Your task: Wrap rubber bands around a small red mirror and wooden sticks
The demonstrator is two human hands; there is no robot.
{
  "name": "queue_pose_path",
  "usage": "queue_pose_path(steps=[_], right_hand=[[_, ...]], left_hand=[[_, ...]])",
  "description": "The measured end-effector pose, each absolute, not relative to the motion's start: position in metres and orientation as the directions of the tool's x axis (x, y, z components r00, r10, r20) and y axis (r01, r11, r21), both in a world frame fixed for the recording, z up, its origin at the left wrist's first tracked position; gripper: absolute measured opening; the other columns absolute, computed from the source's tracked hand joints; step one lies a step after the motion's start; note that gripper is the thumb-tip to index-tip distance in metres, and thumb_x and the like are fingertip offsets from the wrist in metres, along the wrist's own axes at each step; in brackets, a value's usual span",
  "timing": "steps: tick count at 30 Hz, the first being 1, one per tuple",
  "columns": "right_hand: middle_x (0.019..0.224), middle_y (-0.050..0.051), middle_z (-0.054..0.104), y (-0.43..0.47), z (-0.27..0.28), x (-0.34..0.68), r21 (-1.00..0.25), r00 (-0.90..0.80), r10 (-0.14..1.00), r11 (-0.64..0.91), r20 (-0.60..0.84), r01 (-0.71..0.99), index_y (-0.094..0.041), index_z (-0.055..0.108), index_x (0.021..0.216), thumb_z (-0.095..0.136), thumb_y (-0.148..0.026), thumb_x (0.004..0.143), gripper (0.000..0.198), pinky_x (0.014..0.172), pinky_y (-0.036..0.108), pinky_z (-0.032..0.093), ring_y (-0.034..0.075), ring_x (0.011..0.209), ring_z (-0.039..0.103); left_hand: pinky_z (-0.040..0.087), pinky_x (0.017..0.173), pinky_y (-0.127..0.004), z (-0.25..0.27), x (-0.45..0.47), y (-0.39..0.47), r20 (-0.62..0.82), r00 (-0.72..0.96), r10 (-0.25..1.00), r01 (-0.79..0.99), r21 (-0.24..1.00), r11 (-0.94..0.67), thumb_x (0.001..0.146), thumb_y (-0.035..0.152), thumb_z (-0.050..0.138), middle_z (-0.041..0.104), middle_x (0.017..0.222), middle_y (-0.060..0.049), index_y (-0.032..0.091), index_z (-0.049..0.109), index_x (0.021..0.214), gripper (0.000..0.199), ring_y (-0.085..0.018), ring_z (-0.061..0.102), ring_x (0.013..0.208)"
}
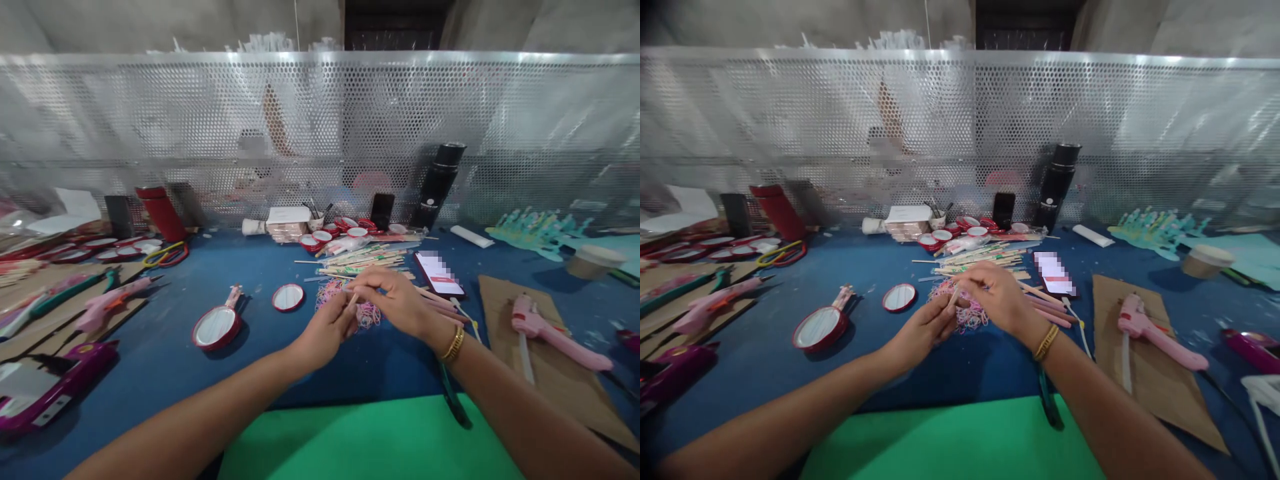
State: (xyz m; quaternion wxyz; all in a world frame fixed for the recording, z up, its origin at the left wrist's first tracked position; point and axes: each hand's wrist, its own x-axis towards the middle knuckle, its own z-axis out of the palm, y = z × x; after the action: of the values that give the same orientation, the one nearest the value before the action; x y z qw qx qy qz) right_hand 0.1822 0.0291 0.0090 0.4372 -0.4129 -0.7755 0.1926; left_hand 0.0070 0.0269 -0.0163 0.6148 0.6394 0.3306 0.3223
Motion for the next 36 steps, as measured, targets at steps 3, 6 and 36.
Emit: queue_pose_path(steps=[3,6,36], right_hand=[[0.096,0.005,0.072,0.035,0.012,0.201,-0.642,0.007,0.776,0.517,0.631,0.566,-0.022,0.071,0.094,0.055,-0.035,0.090,0.021,0.080,0.033,0.050,0.019,0.088,0.065],[0.085,0.005,0.071,0.044,0.015,0.229,-0.667,0.279,0.680,0.409,0.678,0.623,-0.020,0.070,0.099,0.051,-0.042,0.091,0.030,0.069,0.032,0.051,0.018,0.073,0.064],[0.079,0.014,0.073,0.048,-0.009,0.270,0.168,0.096,0.987,-0.118,0.131,0.979,-0.021,0.074,0.067,0.062,-0.023,0.075,0.014,0.071,0.038,0.037,0.027,0.081,0.066]], left_hand=[[0.021,0.047,-0.020,-0.015,0.003,0.023,-0.043,0.550,0.834,-0.051,0.995,0.085,0.091,0.047,0.046,0.036,0.056,0.007,0.016,0.052,0.096,0.031,-0.006,0.028,0.047],[0.027,0.051,-0.020,-0.007,0.002,0.019,-0.039,0.508,0.860,-0.146,0.981,0.130,0.090,0.049,0.047,0.045,0.062,0.004,0.018,0.050,0.090,0.031,-0.007,0.037,0.052],[0.019,0.050,-0.023,-0.033,0.000,-0.017,-0.105,0.456,0.884,-0.258,0.935,0.244,0.084,0.048,0.057,0.036,0.056,0.004,0.015,0.059,0.080,0.033,-0.007,0.030,0.051]])
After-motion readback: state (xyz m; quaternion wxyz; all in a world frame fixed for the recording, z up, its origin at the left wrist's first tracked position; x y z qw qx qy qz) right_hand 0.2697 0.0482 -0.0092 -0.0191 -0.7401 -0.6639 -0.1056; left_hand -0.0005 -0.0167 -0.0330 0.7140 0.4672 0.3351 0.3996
